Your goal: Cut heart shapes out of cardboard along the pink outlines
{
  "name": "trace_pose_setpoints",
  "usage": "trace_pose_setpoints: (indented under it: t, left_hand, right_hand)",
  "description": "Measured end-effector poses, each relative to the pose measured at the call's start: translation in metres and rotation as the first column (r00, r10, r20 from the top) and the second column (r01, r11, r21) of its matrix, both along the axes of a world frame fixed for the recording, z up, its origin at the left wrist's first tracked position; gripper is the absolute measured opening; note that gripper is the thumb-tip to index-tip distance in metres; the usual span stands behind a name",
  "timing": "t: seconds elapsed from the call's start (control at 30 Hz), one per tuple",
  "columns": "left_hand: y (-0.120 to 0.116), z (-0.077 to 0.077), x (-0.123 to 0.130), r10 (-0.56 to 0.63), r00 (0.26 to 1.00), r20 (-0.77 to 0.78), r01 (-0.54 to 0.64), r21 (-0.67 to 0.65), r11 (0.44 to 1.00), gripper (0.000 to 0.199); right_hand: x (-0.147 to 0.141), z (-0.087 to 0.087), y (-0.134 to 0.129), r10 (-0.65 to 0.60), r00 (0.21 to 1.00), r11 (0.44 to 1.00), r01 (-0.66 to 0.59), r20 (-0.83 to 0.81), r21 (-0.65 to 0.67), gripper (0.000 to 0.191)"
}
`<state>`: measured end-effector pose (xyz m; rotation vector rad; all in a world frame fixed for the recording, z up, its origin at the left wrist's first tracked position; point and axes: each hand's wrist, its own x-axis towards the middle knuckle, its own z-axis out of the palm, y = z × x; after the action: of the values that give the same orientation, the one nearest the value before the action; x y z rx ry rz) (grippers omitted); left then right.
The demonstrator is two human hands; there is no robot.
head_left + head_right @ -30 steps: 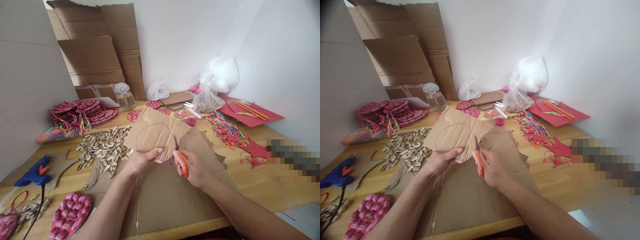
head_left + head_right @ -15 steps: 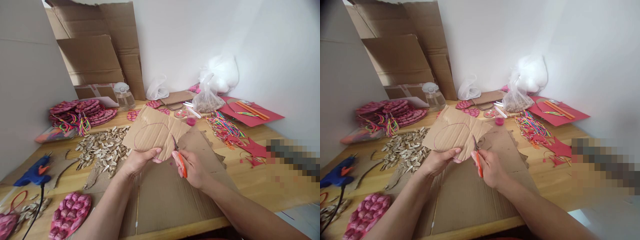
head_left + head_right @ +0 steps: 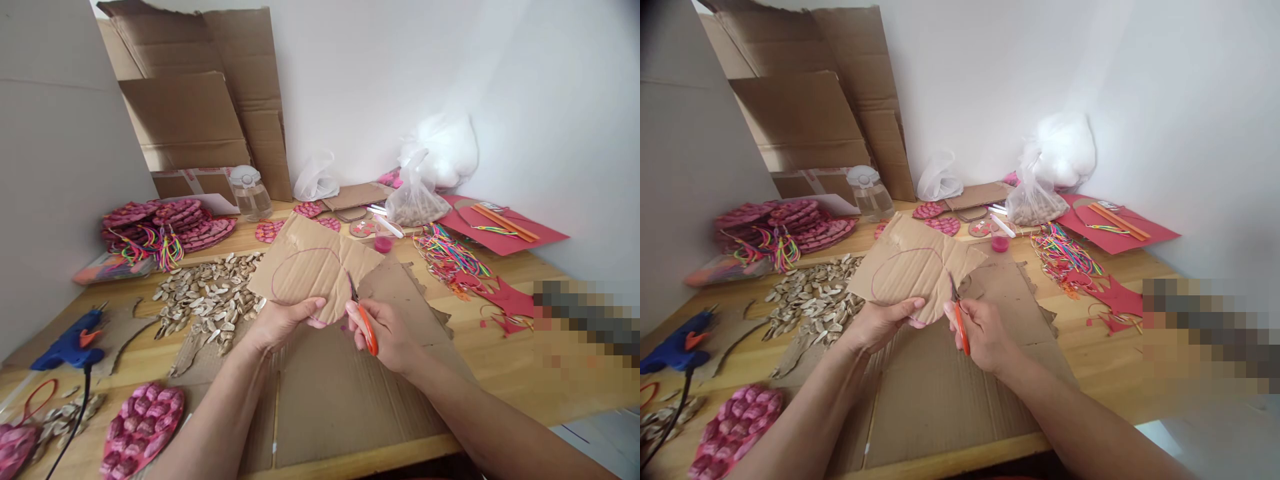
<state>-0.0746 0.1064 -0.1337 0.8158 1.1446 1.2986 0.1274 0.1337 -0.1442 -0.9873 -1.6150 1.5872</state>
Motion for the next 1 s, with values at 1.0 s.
trace_pose_setpoints:
  t: [1.0]
  left_hand:
    - [0.015,0.003,0.005,0.521,0.785,0.335,-0.583,0.115,0.804,0.049]
  right_hand:
    - [0.001,-0.002,0.015,-0.065,0.995,0.998,0.067,-0.075,0.019,0.049]
